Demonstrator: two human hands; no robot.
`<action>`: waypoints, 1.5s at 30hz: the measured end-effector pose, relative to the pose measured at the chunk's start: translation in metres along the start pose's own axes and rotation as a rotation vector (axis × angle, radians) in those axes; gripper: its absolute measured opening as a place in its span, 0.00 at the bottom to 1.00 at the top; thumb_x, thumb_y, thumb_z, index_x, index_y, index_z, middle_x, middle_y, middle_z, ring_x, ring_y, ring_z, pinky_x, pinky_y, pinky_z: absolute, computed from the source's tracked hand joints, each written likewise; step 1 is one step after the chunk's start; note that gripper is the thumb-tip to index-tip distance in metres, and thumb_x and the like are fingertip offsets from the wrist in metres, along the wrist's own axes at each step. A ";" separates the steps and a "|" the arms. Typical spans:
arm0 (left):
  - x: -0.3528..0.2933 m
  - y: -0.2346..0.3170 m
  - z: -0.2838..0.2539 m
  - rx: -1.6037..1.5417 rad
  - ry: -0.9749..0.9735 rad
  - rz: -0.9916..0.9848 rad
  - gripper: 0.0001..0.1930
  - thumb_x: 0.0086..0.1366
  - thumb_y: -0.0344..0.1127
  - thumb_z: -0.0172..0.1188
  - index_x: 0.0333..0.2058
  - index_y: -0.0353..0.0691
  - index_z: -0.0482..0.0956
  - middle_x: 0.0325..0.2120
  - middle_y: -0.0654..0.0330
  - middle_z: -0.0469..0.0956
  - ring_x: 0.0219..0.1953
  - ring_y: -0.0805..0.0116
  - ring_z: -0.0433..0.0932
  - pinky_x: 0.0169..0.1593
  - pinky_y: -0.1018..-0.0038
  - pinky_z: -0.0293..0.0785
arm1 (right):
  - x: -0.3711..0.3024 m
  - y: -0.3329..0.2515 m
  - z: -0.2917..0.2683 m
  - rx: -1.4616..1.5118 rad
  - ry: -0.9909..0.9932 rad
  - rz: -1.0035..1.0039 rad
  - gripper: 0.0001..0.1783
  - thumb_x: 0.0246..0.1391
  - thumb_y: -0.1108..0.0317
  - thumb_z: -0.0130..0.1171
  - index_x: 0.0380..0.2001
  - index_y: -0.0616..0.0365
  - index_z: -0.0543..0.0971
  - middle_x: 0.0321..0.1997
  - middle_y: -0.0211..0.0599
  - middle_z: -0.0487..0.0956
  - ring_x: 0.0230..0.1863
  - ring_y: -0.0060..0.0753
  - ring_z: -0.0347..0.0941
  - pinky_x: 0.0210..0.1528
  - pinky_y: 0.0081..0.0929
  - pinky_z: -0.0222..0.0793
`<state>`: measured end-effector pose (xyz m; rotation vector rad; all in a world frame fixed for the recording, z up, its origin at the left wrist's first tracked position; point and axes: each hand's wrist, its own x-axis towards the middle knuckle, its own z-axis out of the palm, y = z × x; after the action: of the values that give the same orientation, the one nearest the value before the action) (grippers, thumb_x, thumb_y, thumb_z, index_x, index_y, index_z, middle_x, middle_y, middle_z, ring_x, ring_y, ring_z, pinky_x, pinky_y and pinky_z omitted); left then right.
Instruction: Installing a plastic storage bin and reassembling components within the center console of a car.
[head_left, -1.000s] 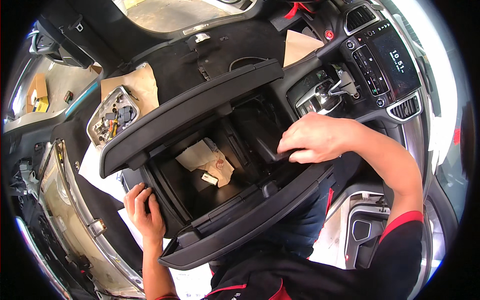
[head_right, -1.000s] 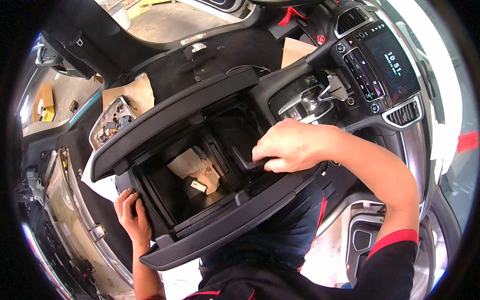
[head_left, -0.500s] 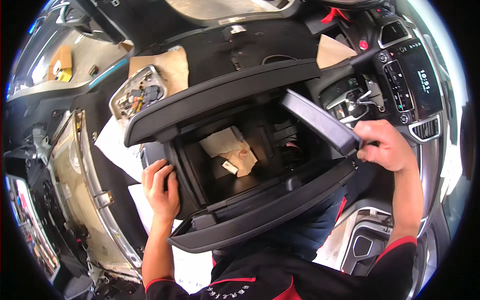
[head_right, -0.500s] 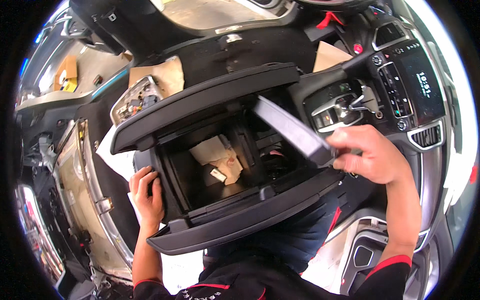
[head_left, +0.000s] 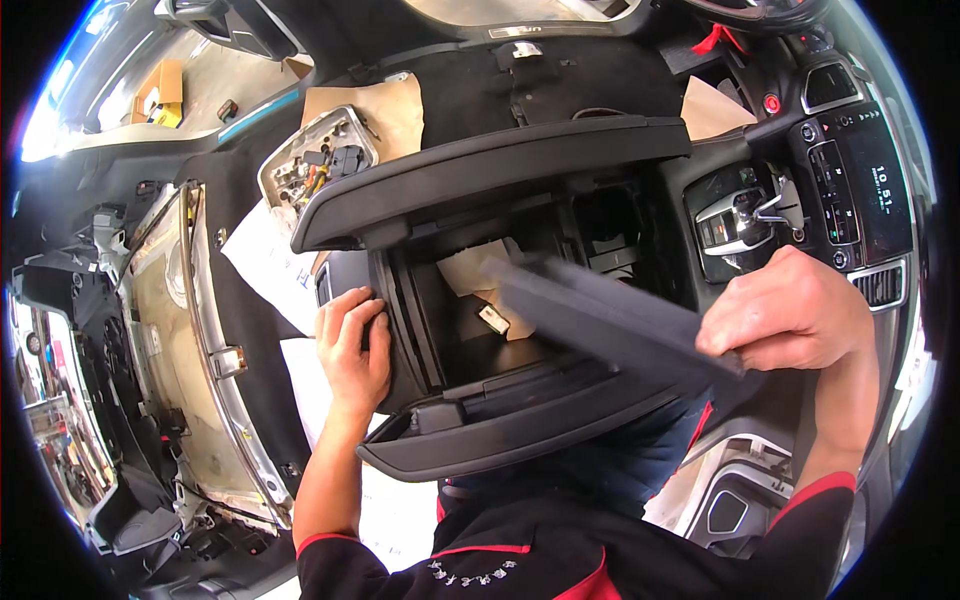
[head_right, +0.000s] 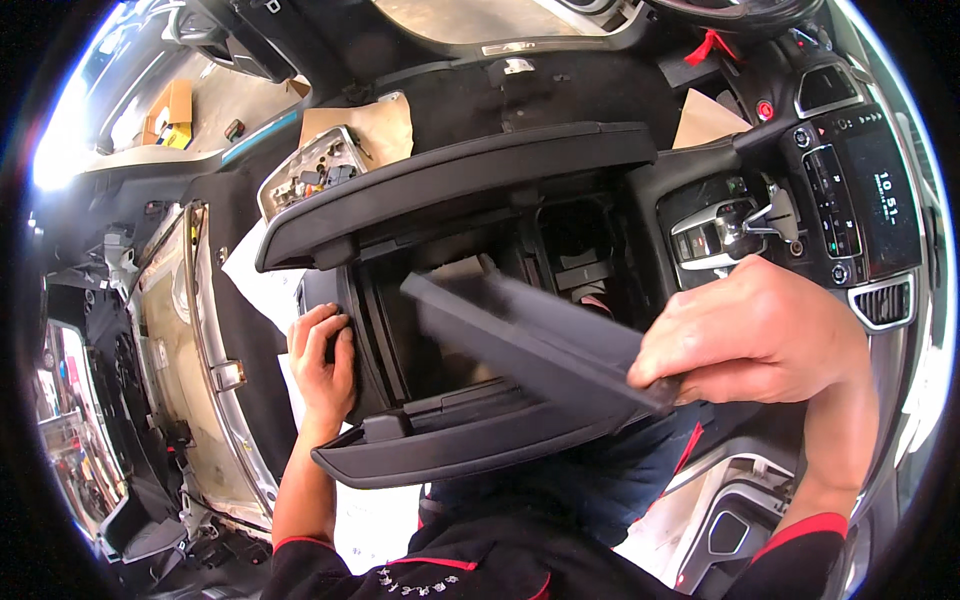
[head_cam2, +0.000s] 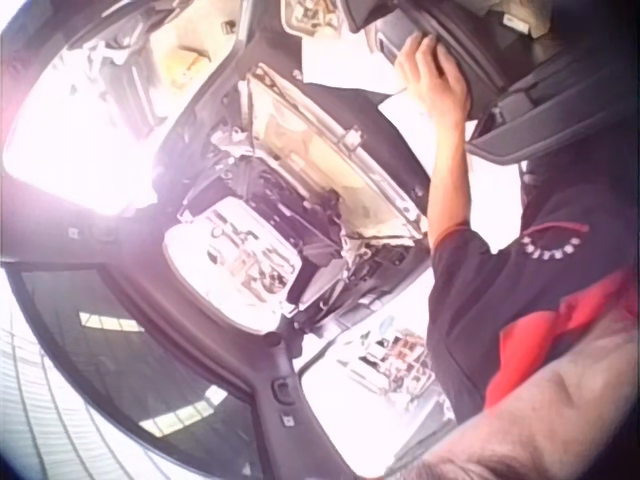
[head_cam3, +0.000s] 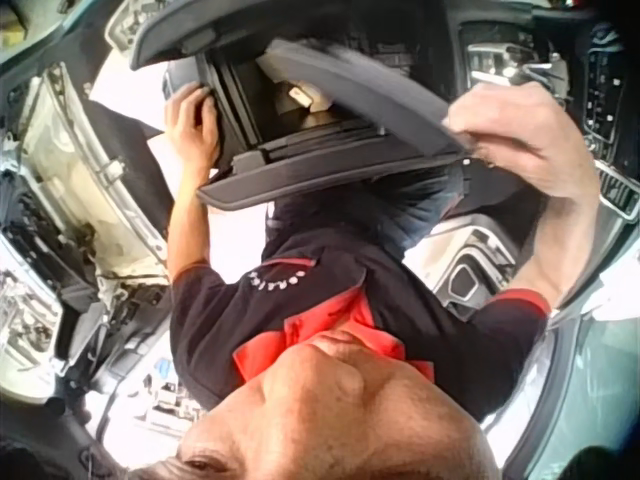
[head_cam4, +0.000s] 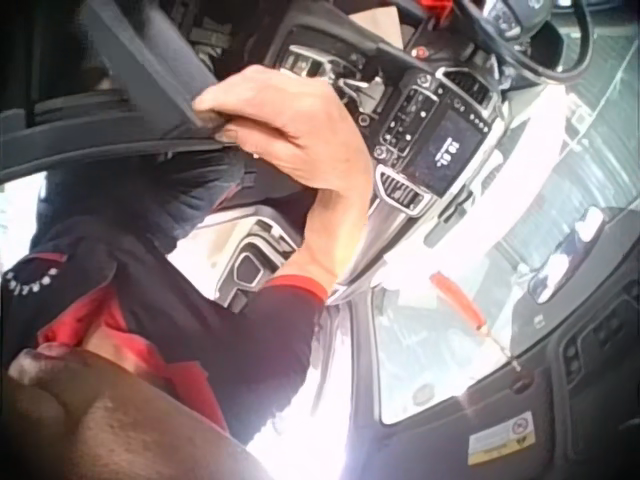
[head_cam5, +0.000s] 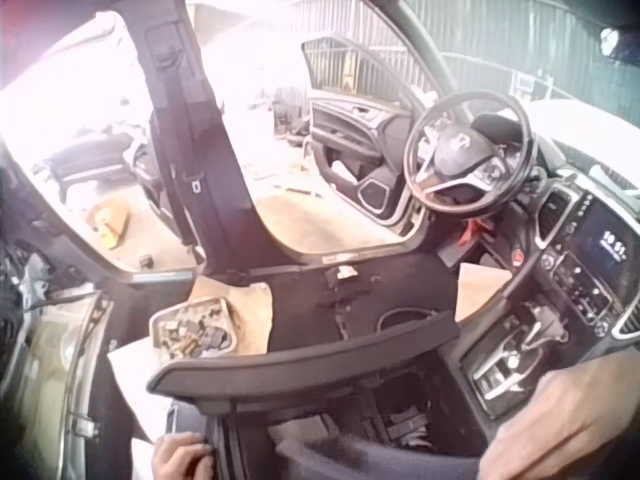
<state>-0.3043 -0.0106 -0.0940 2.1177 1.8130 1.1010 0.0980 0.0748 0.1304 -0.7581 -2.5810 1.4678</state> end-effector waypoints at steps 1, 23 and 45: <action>-0.001 -0.001 0.000 0.000 -0.001 -0.001 0.09 0.56 0.22 0.64 0.37 0.36 0.82 0.43 0.53 0.80 0.45 0.52 0.78 0.52 0.61 0.72 | 0.008 0.003 0.004 0.004 -0.003 -0.003 0.17 0.48 0.75 0.69 0.44 0.59 0.83 0.37 0.39 0.84 0.38 0.44 0.82 0.37 0.34 0.78; 0.002 0.004 0.001 0.019 -0.014 -0.009 0.09 0.56 0.21 0.64 0.36 0.35 0.82 0.42 0.52 0.81 0.44 0.52 0.78 0.51 0.62 0.72 | 0.085 0.135 0.080 -0.893 0.048 -0.460 0.07 0.41 0.68 0.62 0.26 0.55 0.77 0.36 0.33 0.77 0.33 0.36 0.79 0.37 0.30 0.80; 0.000 0.002 0.002 0.052 -0.006 -0.020 0.08 0.56 0.21 0.64 0.37 0.34 0.82 0.43 0.51 0.81 0.46 0.52 0.78 0.52 0.61 0.72 | 0.101 0.123 0.088 -0.995 -0.168 -0.250 0.05 0.42 0.67 0.65 0.26 0.51 0.85 0.41 0.28 0.84 0.52 0.35 0.74 0.54 0.30 0.69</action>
<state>-0.3012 -0.0105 -0.0947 2.1236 1.8762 1.0527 0.0301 0.1030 -0.0356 -0.3142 -3.3143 0.1031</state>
